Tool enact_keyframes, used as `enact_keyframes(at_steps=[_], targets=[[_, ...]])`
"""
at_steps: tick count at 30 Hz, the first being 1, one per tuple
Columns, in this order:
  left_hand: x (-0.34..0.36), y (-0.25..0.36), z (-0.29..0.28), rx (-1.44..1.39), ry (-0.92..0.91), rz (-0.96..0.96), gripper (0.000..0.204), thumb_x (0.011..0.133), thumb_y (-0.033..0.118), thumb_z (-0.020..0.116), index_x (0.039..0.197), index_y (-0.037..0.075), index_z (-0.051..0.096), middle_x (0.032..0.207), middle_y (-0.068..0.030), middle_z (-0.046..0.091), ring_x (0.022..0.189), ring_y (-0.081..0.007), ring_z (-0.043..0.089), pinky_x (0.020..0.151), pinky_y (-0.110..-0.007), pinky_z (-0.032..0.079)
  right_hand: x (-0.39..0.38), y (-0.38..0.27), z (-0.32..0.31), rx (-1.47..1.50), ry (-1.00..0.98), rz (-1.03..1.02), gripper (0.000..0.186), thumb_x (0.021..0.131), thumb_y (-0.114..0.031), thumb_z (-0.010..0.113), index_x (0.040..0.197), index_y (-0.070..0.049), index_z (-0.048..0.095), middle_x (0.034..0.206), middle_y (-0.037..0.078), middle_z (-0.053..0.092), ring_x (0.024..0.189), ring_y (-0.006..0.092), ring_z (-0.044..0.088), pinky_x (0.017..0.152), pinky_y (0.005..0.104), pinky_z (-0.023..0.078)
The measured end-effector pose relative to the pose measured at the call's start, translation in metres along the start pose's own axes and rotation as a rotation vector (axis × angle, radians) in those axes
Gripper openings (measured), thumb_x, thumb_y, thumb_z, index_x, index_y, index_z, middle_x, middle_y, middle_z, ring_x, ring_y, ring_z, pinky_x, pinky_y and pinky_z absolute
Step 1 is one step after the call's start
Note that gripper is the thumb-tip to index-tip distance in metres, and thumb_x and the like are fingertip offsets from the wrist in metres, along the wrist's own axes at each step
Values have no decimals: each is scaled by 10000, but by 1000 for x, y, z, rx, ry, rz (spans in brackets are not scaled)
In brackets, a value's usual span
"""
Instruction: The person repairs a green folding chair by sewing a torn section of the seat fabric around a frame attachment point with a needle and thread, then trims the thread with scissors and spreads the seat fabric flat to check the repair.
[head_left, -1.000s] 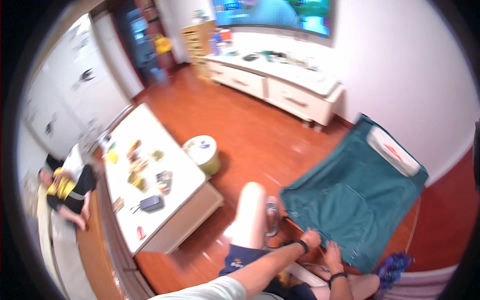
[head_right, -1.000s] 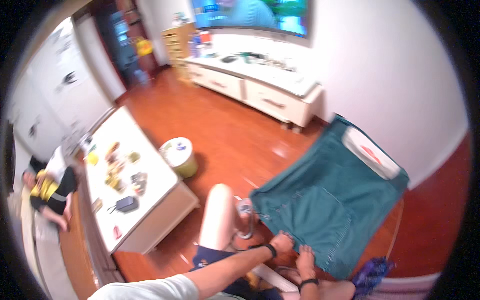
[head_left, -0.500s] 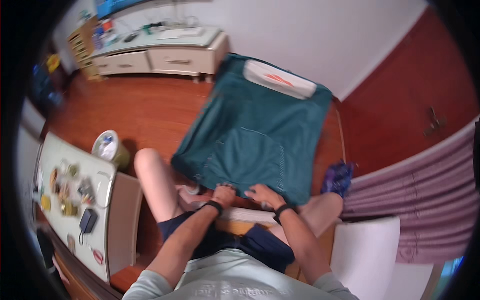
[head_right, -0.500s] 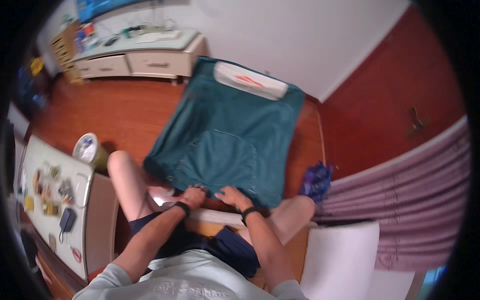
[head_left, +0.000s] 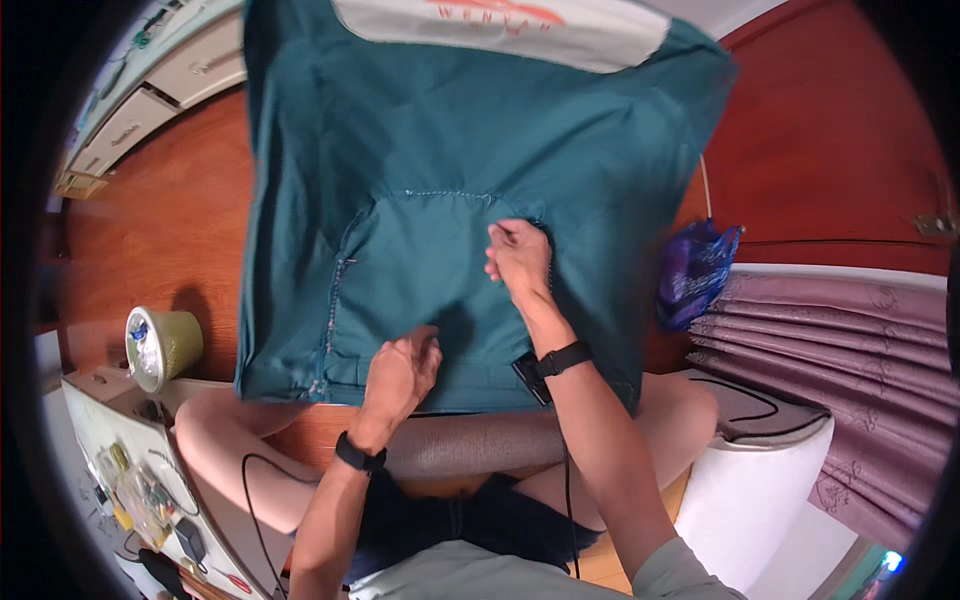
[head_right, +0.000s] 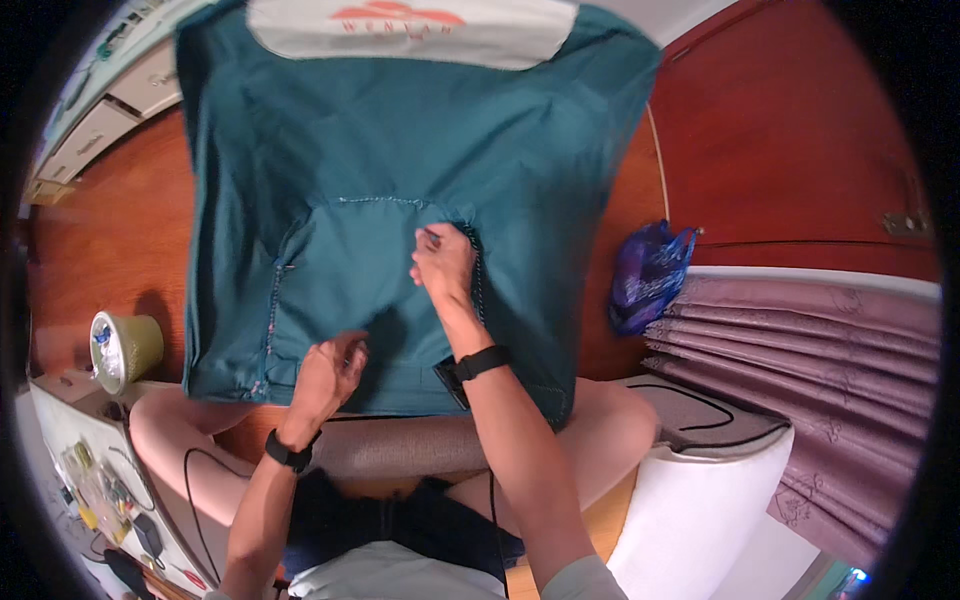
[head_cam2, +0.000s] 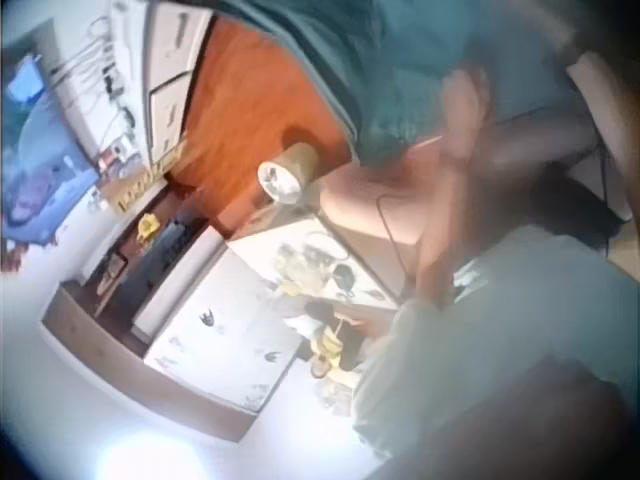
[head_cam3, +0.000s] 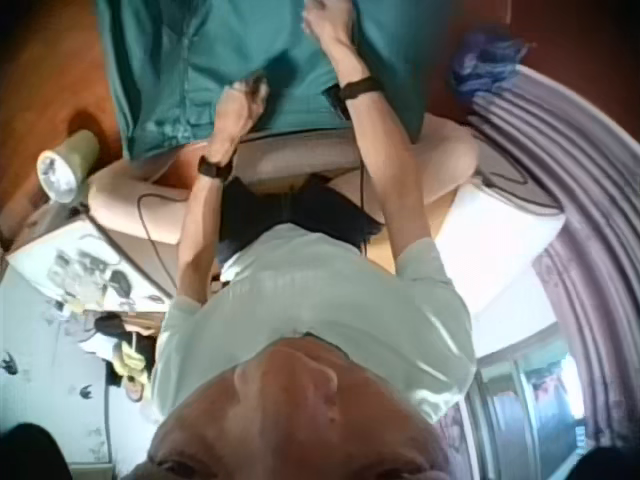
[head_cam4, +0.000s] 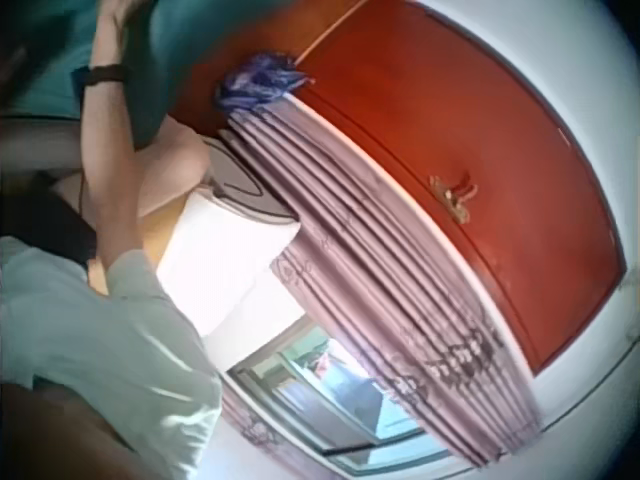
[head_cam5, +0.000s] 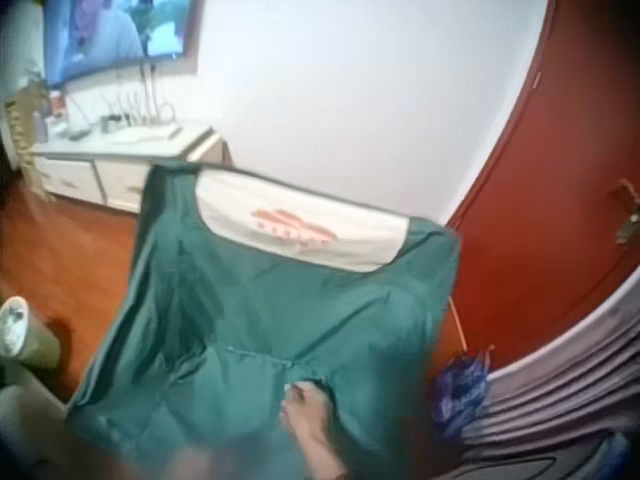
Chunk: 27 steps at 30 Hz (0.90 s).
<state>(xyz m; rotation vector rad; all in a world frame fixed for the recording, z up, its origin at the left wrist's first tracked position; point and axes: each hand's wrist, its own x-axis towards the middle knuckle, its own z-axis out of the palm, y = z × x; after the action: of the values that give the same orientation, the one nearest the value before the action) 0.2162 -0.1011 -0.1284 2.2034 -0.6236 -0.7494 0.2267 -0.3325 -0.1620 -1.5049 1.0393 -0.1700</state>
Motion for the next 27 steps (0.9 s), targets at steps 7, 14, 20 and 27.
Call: enact_keyframes(at_steps=[7,14,20,27], targets=[[41,19,-18,-108,-8,-123,189,968,71,601,1103,-32,685,865,-188,720,760,-335,707,716,-389,561,38,12,51,-110,303,-440,144,932,-125,600,887,2,652,614,103,615,434,199,593,416,331,495],[66,19,-7,-173,-8,-110,192,979,40,597,1132,-35,686,849,-147,730,693,-202,692,645,-311,545,44,46,50,51,310,-266,121,1013,-71,622,939,23,636,651,52,636,482,64,532,448,226,413],[77,18,-2,-184,-21,-165,233,1042,135,561,1149,-31,686,888,-119,761,715,-138,678,676,-283,545,15,33,48,130,291,-178,62,936,2,653,875,-2,649,639,22,595,556,75,530,550,272,446],[98,25,9,-278,87,-159,208,1011,112,577,1116,-22,696,853,-127,757,692,-152,699,655,-299,549,3,32,46,91,234,-219,69,956,59,607,903,25,634,712,-7,620,629,14,495,567,199,399]])
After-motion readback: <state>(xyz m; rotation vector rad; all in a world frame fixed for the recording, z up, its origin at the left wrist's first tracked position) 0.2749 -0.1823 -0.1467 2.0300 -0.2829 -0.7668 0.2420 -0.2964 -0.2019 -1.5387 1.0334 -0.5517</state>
